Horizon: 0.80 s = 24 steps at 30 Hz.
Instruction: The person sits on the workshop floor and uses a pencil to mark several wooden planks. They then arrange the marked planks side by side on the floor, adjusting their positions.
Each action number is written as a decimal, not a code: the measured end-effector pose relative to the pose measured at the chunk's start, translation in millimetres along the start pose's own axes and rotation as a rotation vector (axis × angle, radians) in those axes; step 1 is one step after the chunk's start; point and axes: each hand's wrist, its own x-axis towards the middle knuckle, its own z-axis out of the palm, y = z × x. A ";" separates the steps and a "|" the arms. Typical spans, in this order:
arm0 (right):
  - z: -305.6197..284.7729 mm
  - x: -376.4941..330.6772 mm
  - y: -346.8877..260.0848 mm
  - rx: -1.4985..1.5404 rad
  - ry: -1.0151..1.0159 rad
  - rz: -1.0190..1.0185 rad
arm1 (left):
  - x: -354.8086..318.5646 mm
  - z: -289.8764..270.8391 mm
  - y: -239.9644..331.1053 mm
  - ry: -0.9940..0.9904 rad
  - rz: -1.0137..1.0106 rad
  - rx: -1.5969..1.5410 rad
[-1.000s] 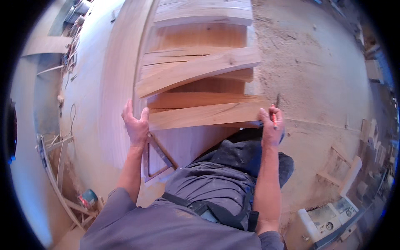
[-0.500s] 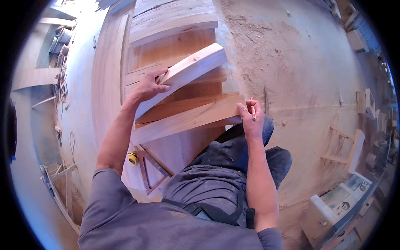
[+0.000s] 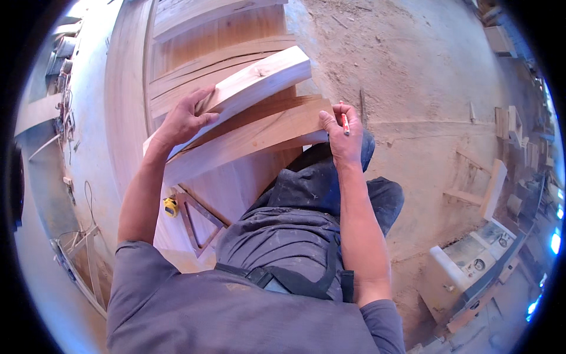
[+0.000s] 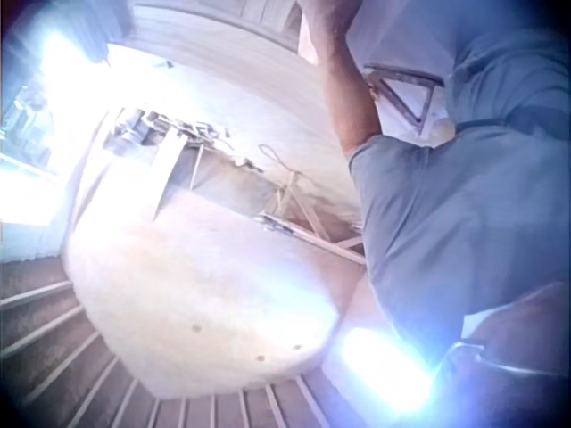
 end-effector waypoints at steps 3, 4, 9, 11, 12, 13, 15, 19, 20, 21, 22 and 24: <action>-1.1 0.2 0.0 0.072 0.006 0.023 | -14.6 7.6 2.0 0.069 0.059 0.180; -0.9 0.0 0.0 0.100 0.002 0.033 | -18.3 7.0 0.1 0.076 0.041 0.159; -12.0 -7.6 3.9 0.266 -0.077 0.017 | -26.8 1.8 15.1 0.058 0.052 0.158; -15.1 -12.8 1.6 0.290 -0.078 0.015 | -33.5 14.8 24.9 0.027 0.118 0.256; -14.9 -13.8 0.9 0.288 -0.078 0.019 | -37.5 19.1 28.4 0.015 0.152 0.312; -14.9 -14.2 0.3 0.285 -0.078 0.023 | -42.1 31.1 23.4 -0.010 0.125 0.295; -11.4 -13.6 2.1 0.221 -0.041 0.003 | -53.1 44.1 26.2 0.039 0.169 0.362; 5.9 -7.4 -0.5 -0.153 0.074 -0.027 | -55.9 54.3 29.5 0.034 0.162 0.450; 7.5 -6.4 -0.8 -0.166 0.072 -0.044 | -54.8 55.6 29.3 0.030 0.153 0.483; 8.3 -7.0 -0.6 -0.179 0.070 -0.060 | -53.0 59.0 26.4 0.059 0.163 0.483; 9.2 -7.8 -0.9 -0.192 0.068 -0.077 | -52.1 60.5 26.4 0.088 0.159 0.501; 10.0 -11.7 -4.9 -0.149 0.047 -0.064 | -50.0 63.1 28.3 0.141 0.154 0.533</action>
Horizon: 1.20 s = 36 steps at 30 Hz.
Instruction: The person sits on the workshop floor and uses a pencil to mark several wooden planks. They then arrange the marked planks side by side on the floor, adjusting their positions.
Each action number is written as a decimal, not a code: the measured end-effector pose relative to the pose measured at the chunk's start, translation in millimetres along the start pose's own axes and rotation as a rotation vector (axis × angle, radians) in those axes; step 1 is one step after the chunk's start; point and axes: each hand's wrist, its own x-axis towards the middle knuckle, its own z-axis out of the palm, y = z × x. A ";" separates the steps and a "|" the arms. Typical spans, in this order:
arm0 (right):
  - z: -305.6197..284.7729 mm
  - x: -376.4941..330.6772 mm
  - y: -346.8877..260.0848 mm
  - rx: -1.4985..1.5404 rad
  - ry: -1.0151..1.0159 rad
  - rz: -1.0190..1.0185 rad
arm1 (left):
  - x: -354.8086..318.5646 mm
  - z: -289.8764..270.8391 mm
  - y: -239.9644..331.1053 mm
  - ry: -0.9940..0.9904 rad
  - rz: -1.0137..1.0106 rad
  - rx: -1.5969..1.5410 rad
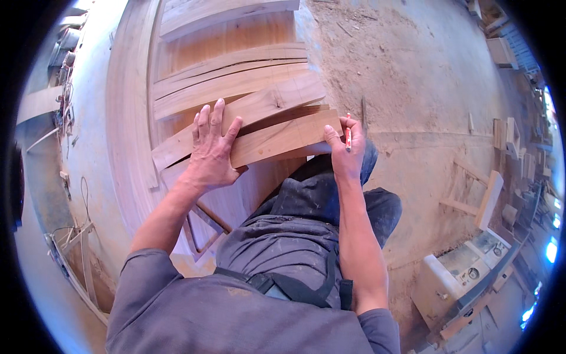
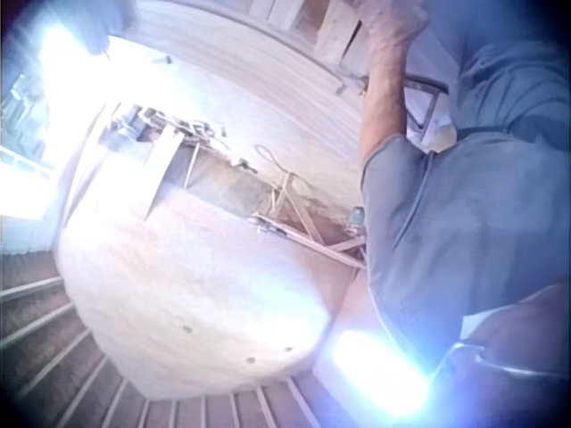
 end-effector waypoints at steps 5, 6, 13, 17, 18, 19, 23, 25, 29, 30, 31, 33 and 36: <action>7.6 3.5 -10.1 0.139 -0.046 -0.011 | 12.9 -1.1 -8.3 0.083 0.051 -0.039; 6.8 6.4 -10.5 0.162 -0.042 0.007 | 15.4 -2.5 -10.1 0.098 0.066 -0.036; -37.9 2.6 12.8 0.085 0.184 0.035 | 24.6 -36.9 -17.9 -0.077 -0.089 -0.383; -57.6 -8.2 40.2 0.249 0.257 0.057 | 9.0 -40.6 -46.3 -0.335 -0.413 -1.459; -58.7 -11.9 41.2 0.224 0.257 0.043 | 7.9 -41.5 -43.1 -0.351 -0.354 -1.597; -50.7 -14.8 33.7 0.185 0.240 0.029 | -7.1 -27.3 -56.5 -0.379 -0.440 -1.765; -38.1 -23.4 25.7 -0.075 0.173 -0.051 | -38.2 22.8 -69.0 -0.119 -0.511 -2.173; -36.1 -26.0 27.8 -0.138 0.131 -0.099 | -43.5 44.6 -82.0 0.085 -0.394 -2.163; -37.7 -28.1 31.4 -0.227 0.099 -0.168 | -24.0 18.2 -53.4 0.103 -0.272 -2.478; -35.9 -28.4 30.2 -0.249 0.095 -0.189 | -22.4 14.9 -52.0 0.103 -0.256 -2.521; -35.7 -30.0 30.5 -0.274 0.087 -0.185 | -23.2 22.5 -58.1 0.145 -0.190 -2.524; -33.3 -28.6 31.8 -0.308 0.078 -0.187 | -21.8 30.9 -70.1 0.227 -0.053 -2.517; -32.0 -29.6 37.4 -0.336 0.068 -0.220 | -19.4 34.7 -73.8 0.288 0.029 -2.543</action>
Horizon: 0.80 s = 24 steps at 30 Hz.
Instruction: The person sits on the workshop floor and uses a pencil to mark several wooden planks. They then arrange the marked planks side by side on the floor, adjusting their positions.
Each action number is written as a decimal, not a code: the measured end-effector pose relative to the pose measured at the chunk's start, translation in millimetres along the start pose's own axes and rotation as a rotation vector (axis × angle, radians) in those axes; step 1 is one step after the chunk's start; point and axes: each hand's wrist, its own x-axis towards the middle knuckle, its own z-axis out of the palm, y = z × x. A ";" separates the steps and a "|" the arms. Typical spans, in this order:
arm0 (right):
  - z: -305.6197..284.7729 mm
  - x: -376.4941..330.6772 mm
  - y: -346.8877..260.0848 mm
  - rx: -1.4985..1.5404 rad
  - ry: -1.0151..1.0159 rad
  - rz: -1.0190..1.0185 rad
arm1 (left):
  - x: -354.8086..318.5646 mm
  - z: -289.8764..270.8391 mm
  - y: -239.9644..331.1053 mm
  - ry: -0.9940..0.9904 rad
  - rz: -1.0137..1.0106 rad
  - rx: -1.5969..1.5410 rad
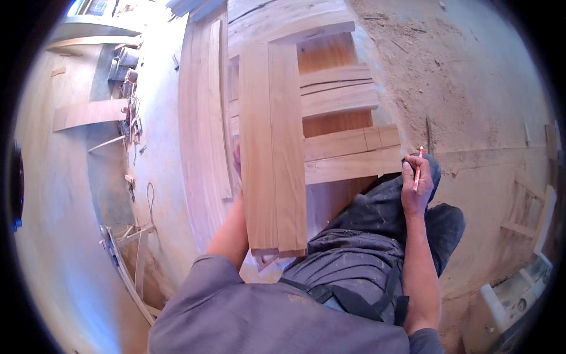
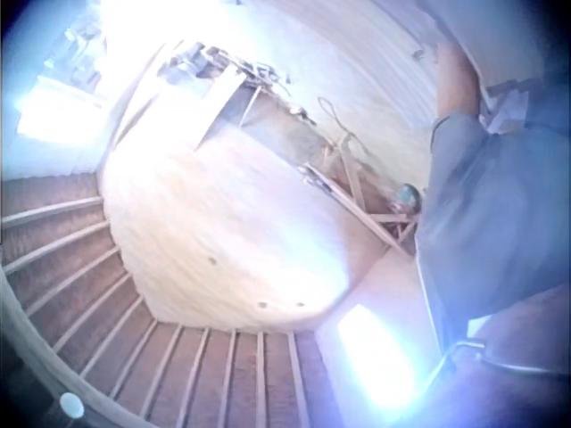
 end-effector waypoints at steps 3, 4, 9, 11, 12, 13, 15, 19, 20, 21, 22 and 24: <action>0.4 4.6 0.1 -0.003 -0.009 0.016 | 10.3 -4.5 2.7 0.026 0.014 0.004; -0.2 3.5 -0.7 0.006 -0.012 0.011 | 11.0 -5.0 3.0 0.043 0.025 0.001; -2.3 0.9 -2.7 -0.061 0.010 -0.056 | 22.9 3.7 0.5 0.015 0.028 -0.007; -2.3 -0.3 -1.9 -0.047 0.002 -0.054 | 24.6 10.5 -0.5 -0.017 0.015 -0.017; -2.6 0.1 -1.2 -0.054 0.002 -0.061 | 26.4 12.3 0.2 -0.038 0.010 -0.020; -3.8 0.7 -0.3 -0.062 0.003 -0.068 | 28.2 11.8 1.3 -0.079 0.001 -0.028; -3.6 -0.4 -0.2 -0.073 -0.002 -0.056 | 30.3 7.5 7.6 -0.155 -0.013 -0.039; -1.9 -2.4 5.0 -0.027 -0.010 -0.006 | 42.3 17.9 20.5 -0.110 -0.125 0.117; -4.7 -1.3 7.1 -0.009 -0.005 -0.006 | 38.2 46.9 22.4 0.064 -0.216 0.287; -3.1 -1.8 3.4 0.055 -0.007 0.024 | 36.2 69.7 24.8 0.245 -0.298 0.457; 0.4 -3.1 -2.6 0.118 -0.016 0.053 | 40.6 85.5 26.8 0.243 -0.311 0.684; -0.3 -2.4 -3.8 0.226 0.015 0.014 | 47.0 99.7 20.7 0.243 -0.331 1.121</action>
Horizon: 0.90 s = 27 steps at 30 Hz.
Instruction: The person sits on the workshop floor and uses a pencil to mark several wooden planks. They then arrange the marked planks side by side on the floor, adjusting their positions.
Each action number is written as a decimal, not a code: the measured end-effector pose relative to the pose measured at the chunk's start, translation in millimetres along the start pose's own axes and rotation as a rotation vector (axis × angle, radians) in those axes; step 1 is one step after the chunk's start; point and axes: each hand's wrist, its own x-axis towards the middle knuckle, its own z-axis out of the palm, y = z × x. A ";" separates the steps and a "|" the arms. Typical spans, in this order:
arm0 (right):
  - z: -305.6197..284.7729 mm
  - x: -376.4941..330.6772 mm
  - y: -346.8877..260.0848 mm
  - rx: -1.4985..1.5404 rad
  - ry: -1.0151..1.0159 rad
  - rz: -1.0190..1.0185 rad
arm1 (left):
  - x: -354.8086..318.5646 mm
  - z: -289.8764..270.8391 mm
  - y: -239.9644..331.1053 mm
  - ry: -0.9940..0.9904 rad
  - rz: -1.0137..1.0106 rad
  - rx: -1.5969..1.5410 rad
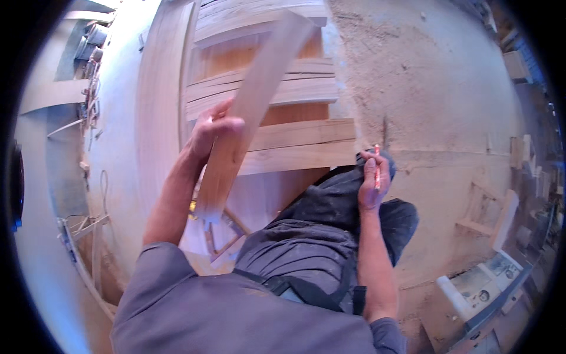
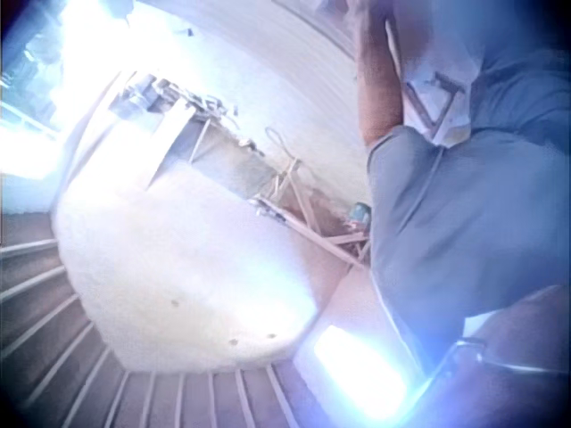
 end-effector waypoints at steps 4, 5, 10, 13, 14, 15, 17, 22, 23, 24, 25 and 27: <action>-12.6 -0.6 -5.3 -0.003 0.049 -0.035 | 1.5 24.5 -8.5 0.094 0.334 1.020; -11.8 -3.3 -12.5 0.006 0.065 -0.049 | 0.6 31.6 -17.5 0.084 0.388 1.101; -3.2 -5.5 -53.0 0.076 -0.149 -0.101 | 6.6 19.9 -51.2 -0.010 0.573 1.277; 23.6 5.0 -86.9 0.111 -0.353 -0.145 | 3.0 22.6 -51.7 0.010 0.590 1.289; 34.6 7.8 -94.3 0.059 -0.406 -0.144 | 0.0 18.5 -53.1 0.024 0.604 1.298; 44.9 9.2 -101.1 0.003 -0.459 -0.144 | -2.8 16.0 -57.0 0.038 0.619 1.302; 69.0 6.5 -108.5 -0.051 -0.526 -0.153 | -13.4 7.0 -63.9 0.084 0.596 1.340; 126.9 -4.7 -119.3 -0.142 -0.673 -0.233 | -40.9 -31.2 -86.6 0.227 0.503 1.369; 135.9 -6.9 -116.7 -0.088 -0.690 -0.217 | -42.0 -28.5 -82.7 0.237 0.495 1.382; 136.6 -8.4 -113.1 -0.089 -0.693 -0.176 | -42.2 -27.6 -81.7 0.233 0.495 1.374; 135.0 -8.6 -109.1 -0.090 -0.694 -0.136 | -41.3 -27.5 -81.5 0.229 0.497 1.366; 134.1 -5.7 -105.7 -0.086 -0.663 -0.075 | -41.4 -29.5 -81.2 0.244 0.514 1.374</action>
